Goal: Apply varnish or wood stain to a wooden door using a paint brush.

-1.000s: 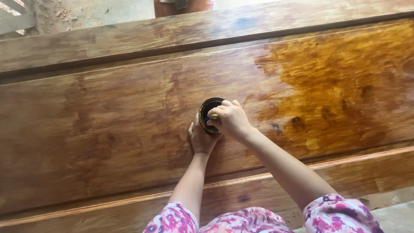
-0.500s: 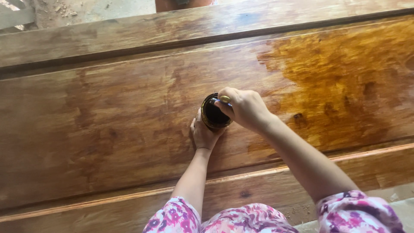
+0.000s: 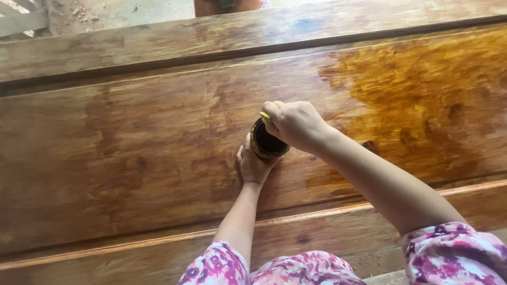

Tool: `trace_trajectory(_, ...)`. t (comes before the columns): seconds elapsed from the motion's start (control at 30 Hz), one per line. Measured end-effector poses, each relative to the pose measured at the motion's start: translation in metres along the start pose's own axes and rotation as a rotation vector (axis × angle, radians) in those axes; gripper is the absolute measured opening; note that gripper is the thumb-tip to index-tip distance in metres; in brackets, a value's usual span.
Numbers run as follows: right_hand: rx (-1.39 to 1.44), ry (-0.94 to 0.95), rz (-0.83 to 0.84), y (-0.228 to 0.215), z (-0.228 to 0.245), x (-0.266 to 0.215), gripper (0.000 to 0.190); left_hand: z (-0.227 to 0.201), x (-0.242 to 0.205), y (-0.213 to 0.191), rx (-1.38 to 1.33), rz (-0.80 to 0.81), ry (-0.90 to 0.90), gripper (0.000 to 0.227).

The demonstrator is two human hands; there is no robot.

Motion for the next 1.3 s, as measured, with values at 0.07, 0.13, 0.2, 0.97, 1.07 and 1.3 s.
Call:
trace_trajectory(0.07,0.006,0.006,0.006,-0.002,0.0,0.001,0.016,-0.001,0.0,-0.001,0.01,-0.02,0.019,0.12)
trace_trajectory(0.13,0.013,0.013,0.011,-0.004,-0.001,0.002,0.016,0.001,-0.001,0.001,0.022,-0.039,0.037,0.12)
trace_trajectory(0.2,0.038,0.026,0.007,-0.006,-0.003,0.002,0.015,0.005,-0.003,0.005,0.059,-0.097,0.109,0.121)
trace_trajectory(0.97,1.085,0.8,-0.726,0.075,-0.01,-0.112,0.015,0.002,-0.002,0.007,0.092,-0.115,0.103,0.116)
trace_trajectory(1.07,1.225,0.867,-0.927,0.085,-0.002,-0.124,0.017,0.008,-0.004,0.01,0.036,-0.146,0.125,0.116)
trace_trajectory(1.3,1.273,0.896,-1.15,0.096,0.01,-0.133,0.014,0.013,-0.005,0.014,-0.02,-0.133,0.133,0.119)
Point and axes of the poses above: each hand's wrist, its own x-axis towards the middle knuckle, its own y-axis out of the palm, z = x × y, the point moved 4 cm from there along x, towards the middle knuckle, and after that the axes turned 11 degrees about -y, right-handed, at the moved point
